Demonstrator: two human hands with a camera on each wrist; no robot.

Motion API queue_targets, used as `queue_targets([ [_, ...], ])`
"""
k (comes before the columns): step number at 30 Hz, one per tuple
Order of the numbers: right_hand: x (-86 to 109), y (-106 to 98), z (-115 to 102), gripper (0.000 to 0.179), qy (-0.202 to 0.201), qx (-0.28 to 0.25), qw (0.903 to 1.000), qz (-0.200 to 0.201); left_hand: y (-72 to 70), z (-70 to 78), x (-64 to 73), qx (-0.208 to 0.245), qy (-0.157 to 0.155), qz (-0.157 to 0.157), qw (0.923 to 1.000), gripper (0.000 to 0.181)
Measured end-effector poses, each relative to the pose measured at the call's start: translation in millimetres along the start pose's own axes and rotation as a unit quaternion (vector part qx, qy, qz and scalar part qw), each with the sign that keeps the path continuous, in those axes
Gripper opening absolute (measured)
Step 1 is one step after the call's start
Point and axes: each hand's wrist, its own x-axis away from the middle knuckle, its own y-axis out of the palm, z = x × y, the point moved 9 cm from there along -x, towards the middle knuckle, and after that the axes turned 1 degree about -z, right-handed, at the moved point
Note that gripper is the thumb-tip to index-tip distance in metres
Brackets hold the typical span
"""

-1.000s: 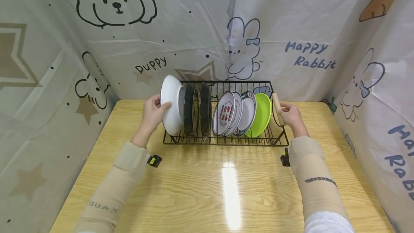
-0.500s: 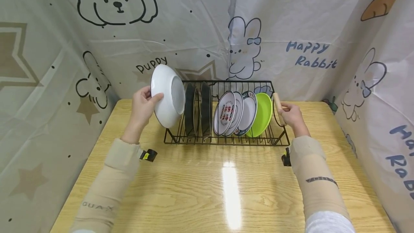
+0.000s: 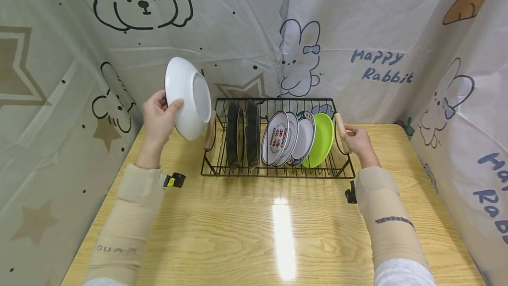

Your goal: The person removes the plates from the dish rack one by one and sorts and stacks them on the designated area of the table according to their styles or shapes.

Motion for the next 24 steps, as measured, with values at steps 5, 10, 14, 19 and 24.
queue_targets([
  [5,-0.5,-0.9,1.0,0.052,-0.001,0.004,1.0,0.003,-8.4,-9.7,-4.1,-0.057,0.024,0.022,0.9978,0.029],
  [10,-0.4,-0.7,0.8,0.051,-0.005,0.005,1.0,0.004,-14.6,-29.4,-3.6,-0.158,0.048,0.05,0.9851,0.024],
  [14,-0.3,0.0,0.0,0.051,-0.007,0.005,1.0,0.004,-15.9,-50.6,-2.6,-0.242,0.06,0.057,0.9668,0.024],
  [19,-0.2,-0.1,-0.4,0.05,-0.009,0.008,0.9999,0.008,-13.9,-79.2,0.2,-0.339,0.061,0.031,0.9383,0.022],
  [24,-0.2,-0.3,-0.1,0.05,-0.009,0.003,0.9999,0.008,-10.4,-101.5,8.4,-0.402,0.095,0.009,0.9108,0.018],
])
